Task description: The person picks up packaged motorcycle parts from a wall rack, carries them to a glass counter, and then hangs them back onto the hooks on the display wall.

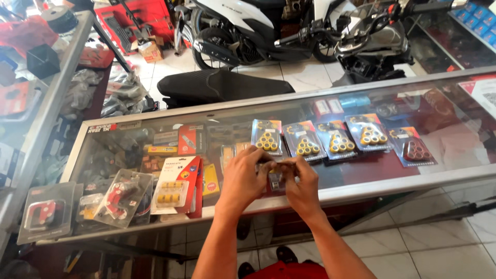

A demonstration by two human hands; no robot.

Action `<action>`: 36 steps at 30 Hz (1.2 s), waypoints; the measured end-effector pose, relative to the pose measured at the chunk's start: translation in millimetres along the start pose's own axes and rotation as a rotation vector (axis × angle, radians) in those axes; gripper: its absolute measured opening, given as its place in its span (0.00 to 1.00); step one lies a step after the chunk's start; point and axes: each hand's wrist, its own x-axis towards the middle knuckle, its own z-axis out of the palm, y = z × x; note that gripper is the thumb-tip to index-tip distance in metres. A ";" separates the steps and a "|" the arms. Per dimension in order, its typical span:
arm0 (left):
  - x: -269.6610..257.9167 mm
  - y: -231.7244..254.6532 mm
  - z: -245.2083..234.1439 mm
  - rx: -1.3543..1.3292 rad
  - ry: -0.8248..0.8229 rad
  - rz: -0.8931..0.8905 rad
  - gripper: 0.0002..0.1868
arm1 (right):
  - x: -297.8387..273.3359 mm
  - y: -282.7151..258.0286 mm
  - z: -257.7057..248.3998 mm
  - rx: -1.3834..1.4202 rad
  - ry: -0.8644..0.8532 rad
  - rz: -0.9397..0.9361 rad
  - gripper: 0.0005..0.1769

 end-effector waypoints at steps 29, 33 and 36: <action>-57.9 -93.6 65.5 -1.073 0.021 -0.443 0.10 | 21.9 -23.0 -22.9 0.466 0.133 0.296 0.24; -65.1 -81.8 61.5 -1.131 0.097 -0.435 0.09 | 23.5 -29.8 -24.4 0.438 0.095 0.295 0.22; -63.7 -76.1 61.0 -1.191 0.117 -0.378 0.11 | 21.0 -28.5 -25.7 0.436 0.072 0.292 0.21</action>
